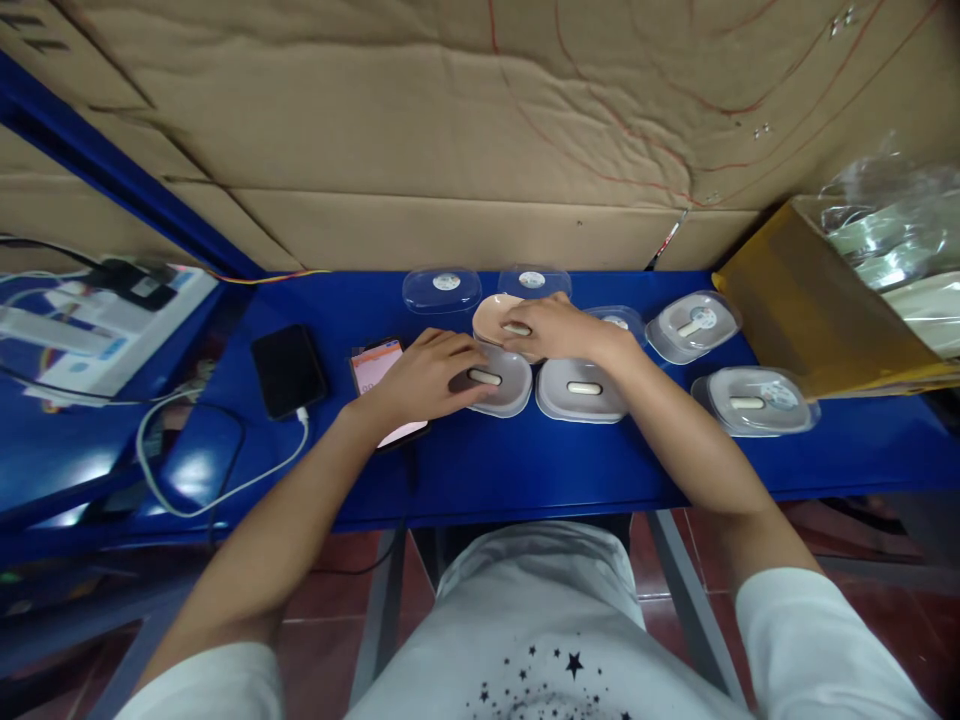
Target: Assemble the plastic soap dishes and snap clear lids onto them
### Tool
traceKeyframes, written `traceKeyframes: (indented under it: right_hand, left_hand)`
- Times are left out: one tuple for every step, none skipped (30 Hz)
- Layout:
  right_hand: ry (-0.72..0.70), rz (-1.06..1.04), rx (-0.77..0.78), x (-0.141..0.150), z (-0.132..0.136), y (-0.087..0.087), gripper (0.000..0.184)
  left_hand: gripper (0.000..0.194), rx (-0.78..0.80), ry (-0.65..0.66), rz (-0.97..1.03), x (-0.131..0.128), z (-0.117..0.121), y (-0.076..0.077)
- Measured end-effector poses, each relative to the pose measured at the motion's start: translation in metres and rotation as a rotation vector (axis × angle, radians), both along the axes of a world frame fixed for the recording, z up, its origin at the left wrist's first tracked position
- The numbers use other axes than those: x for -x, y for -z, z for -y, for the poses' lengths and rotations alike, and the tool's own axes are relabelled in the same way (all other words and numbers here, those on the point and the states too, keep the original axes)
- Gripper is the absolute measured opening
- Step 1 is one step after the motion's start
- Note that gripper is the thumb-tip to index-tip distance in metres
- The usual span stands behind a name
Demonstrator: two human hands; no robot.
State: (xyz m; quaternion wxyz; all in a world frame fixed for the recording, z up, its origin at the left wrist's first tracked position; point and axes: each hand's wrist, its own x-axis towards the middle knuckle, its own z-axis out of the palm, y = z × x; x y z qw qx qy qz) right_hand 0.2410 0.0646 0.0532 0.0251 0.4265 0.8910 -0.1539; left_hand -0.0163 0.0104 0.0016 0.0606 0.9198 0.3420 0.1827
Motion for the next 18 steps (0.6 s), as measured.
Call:
traceKeyframes:
  right_hand:
    - [0.001,0.002,0.028,-0.004,-0.001,-0.001,0.037]
    - [-0.001,0.009,0.051,-0.007,-0.002,-0.001,0.044]
    - [-0.002,0.022,0.063,-0.009,-0.002,0.000,0.053]
    - [0.000,0.034,0.062,-0.009,-0.002,0.000,0.060]
    - [0.002,0.045,0.049,-0.008,-0.001,0.001,0.062]
    - [-0.002,0.050,0.032,-0.007,0.000,0.001,0.058]
    - [-0.007,0.049,0.018,-0.005,0.000,0.001,0.051]
    - [-0.015,0.040,0.014,-0.004,0.001,-0.001,0.044]
    - [-0.028,0.022,0.021,-0.004,0.001,-0.003,0.041]
    - [-0.041,-0.004,0.036,-0.005,0.002,-0.007,0.041]
    - [-0.047,-0.034,0.049,-0.008,0.002,-0.011,0.042]
    - [-0.046,-0.069,0.055,-0.011,0.002,-0.016,0.043]
    - [-0.042,-0.108,0.052,-0.016,0.002,-0.022,0.044]
    - [-0.032,-0.146,0.038,-0.022,0.002,-0.027,0.044]
    - [-0.014,-0.180,0.014,-0.029,0.001,-0.033,0.044]
    - [0.013,-0.202,-0.018,-0.036,0.001,-0.037,0.044]
    - [0.053,-0.204,-0.050,-0.043,0.000,-0.041,0.042]
    - [0.108,-0.179,-0.071,-0.051,-0.002,-0.043,0.040]
  left_hand:
    - [0.038,-0.001,-0.007,-0.007,0.001,-0.001,0.000]
    - [0.040,-0.003,-0.016,-0.014,0.001,-0.001,0.000]
    - [0.041,-0.005,-0.025,-0.020,0.002,-0.002,0.001]
    - [0.041,-0.009,-0.032,-0.022,0.003,-0.003,0.001]
    - [0.041,-0.015,-0.036,-0.022,0.004,-0.003,0.001]
    - [0.041,-0.022,-0.037,-0.023,0.004,-0.004,0.002]
    - [0.041,-0.031,-0.036,-0.025,0.005,-0.004,0.002]
    - [0.041,-0.040,-0.034,-0.027,0.005,-0.004,0.002]
    - [0.041,-0.047,-0.029,-0.031,0.005,-0.004,0.002]
    - [0.041,-0.052,-0.024,-0.034,0.005,-0.004,0.001]
    - [0.041,-0.053,-0.017,-0.036,0.005,-0.004,0.001]
    - [0.041,-0.052,-0.010,-0.039,0.005,-0.003,0.000]
    - [0.040,-0.049,-0.007,-0.042,0.005,-0.003,-0.001]
    - [0.039,-0.046,-0.005,-0.046,0.005,-0.003,-0.001]
    - [0.039,-0.042,-0.007,-0.050,0.004,-0.003,-0.001]
    - [0.038,-0.040,-0.009,-0.051,0.004,-0.003,-0.001]
    - [0.038,-0.038,-0.012,-0.050,0.004,-0.002,0.000]
    - [0.037,-0.039,-0.011,-0.044,0.003,-0.002,0.000]
